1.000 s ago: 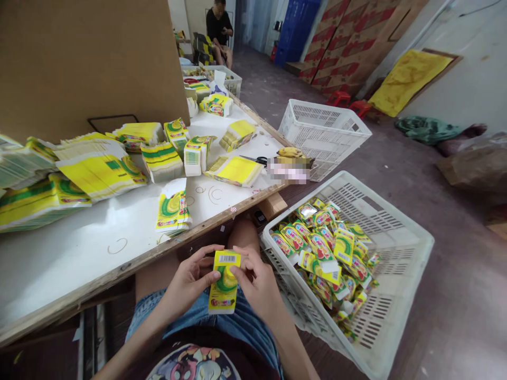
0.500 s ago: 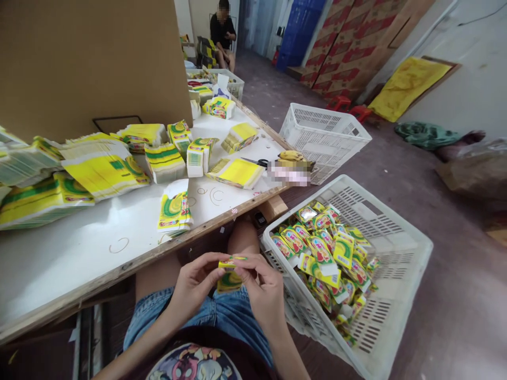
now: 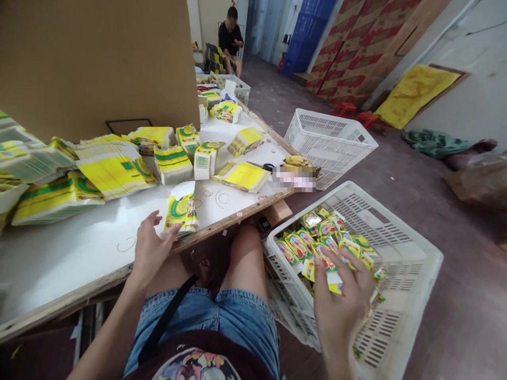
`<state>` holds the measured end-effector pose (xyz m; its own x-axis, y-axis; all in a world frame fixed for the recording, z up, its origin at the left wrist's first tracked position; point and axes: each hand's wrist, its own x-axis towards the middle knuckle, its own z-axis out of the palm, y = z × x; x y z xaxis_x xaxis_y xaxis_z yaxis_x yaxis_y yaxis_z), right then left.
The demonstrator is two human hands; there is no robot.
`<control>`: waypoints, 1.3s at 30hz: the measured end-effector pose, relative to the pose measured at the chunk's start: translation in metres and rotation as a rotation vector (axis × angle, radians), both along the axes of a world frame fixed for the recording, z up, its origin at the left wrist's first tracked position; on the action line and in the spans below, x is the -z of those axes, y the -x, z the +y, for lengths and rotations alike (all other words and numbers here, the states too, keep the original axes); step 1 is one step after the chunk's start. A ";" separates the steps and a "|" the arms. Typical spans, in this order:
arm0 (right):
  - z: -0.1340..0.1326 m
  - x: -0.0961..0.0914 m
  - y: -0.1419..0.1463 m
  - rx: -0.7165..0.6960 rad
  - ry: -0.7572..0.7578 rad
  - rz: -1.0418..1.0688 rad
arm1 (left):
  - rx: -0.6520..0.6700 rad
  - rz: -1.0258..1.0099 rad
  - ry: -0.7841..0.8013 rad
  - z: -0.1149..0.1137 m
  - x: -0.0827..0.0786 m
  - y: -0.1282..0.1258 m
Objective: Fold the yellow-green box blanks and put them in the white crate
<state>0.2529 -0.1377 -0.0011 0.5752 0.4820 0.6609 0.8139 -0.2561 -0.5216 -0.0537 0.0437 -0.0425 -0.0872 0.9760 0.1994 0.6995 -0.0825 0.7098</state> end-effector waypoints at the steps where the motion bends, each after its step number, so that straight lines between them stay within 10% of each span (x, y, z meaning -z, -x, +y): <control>1: 0.001 0.004 0.002 -0.039 0.016 0.045 | 0.001 0.020 0.048 0.007 0.004 0.007; 8: 0.024 0.014 0.070 -0.333 0.099 0.415 | 0.012 -0.080 0.035 -0.009 -0.012 0.016; 16: 0.046 0.000 0.108 -0.723 0.205 0.332 | 0.808 -0.589 0.274 -0.081 -0.038 -0.033; 28: 0.031 0.011 0.120 -0.721 0.139 0.795 | 0.863 -1.291 0.900 -0.090 -0.012 -0.055; 33: 0.030 0.012 0.121 -0.590 0.022 0.787 | 0.685 -1.326 0.879 -0.092 -0.007 -0.060; 39: 0.027 0.027 0.111 -0.593 0.296 0.729 | 0.541 -1.124 0.716 -0.092 0.002 -0.065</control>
<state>0.1424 -0.1109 -0.0286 0.4056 0.9129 0.0459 0.3569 -0.1119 -0.9274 0.0108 -0.0487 -0.0442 0.5415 0.7985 -0.2632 -0.2505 0.4521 0.8561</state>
